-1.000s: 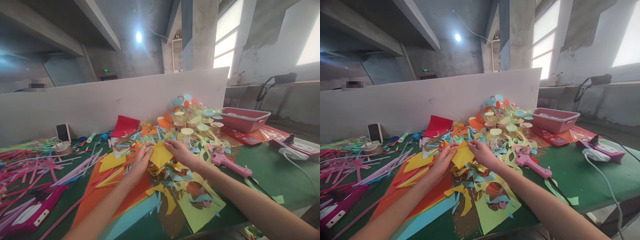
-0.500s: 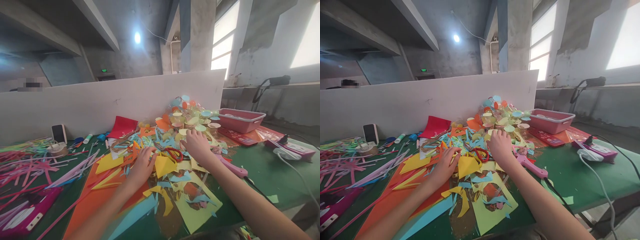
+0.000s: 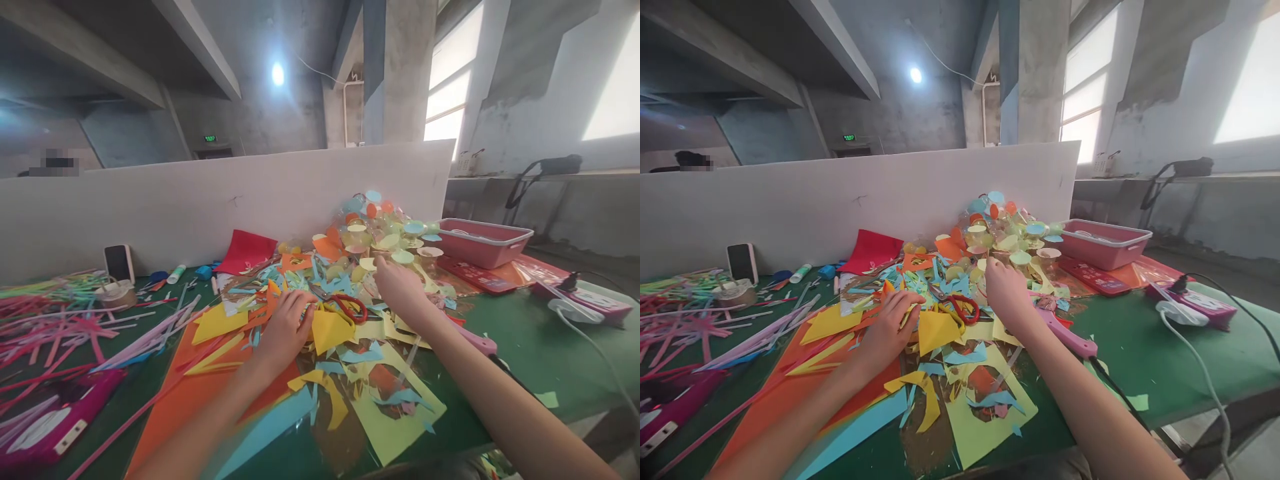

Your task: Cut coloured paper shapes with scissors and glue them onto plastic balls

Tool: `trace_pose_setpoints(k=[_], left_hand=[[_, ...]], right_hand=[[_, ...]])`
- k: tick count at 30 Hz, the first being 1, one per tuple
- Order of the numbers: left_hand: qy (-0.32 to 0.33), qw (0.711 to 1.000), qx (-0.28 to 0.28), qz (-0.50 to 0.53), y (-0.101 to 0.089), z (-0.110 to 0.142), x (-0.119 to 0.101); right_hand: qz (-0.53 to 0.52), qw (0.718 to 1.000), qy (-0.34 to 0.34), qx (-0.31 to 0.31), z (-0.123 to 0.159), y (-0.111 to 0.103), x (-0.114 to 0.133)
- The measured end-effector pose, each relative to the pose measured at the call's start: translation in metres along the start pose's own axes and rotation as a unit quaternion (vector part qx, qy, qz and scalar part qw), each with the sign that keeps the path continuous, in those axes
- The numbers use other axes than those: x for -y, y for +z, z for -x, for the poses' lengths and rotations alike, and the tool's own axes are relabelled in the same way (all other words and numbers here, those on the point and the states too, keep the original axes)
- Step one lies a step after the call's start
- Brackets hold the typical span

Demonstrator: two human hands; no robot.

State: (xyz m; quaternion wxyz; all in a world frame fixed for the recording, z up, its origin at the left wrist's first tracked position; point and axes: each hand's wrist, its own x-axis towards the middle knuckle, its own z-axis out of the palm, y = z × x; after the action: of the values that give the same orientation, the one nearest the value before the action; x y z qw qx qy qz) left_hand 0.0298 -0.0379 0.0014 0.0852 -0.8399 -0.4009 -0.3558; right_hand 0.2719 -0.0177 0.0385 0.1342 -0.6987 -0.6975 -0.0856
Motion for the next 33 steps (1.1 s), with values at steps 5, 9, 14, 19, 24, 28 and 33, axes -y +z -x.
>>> trace_pose_setpoints(k=[5,9,14,19,24,28,33], left_hand=[[0.037,0.999,-0.036,-0.006,-0.003,-0.001,-0.004],[0.027,0.999,-0.039,-0.005,-0.002,0.001,-0.006],[-0.034,0.998,-0.033,0.034,0.0,0.004,-0.006],[-0.082,0.99,-0.003,0.117,0.005,0.003,-0.001],[-0.14,0.979,0.006,0.151,0.002,-0.001,0.0],[-0.15,0.976,-0.011,0.16,-0.002,-0.004,-0.002],[-0.151,0.977,-0.025,0.146,-0.002,-0.004,-0.001]], right_hand=[[-0.036,0.988,-0.049,-0.145,-0.002,0.004,0.004],[-0.158,0.952,-0.125,-0.232,0.0,0.002,0.015],[-0.306,0.892,-0.281,-0.178,0.015,0.001,0.035],[-0.316,0.862,-0.372,-0.133,0.028,0.008,0.048],[-0.334,0.855,-0.381,-0.107,0.03,0.01,0.048],[-0.332,0.873,-0.336,-0.122,0.029,0.009,0.046],[-0.295,0.876,-0.354,-0.143,0.024,0.011,0.046]])
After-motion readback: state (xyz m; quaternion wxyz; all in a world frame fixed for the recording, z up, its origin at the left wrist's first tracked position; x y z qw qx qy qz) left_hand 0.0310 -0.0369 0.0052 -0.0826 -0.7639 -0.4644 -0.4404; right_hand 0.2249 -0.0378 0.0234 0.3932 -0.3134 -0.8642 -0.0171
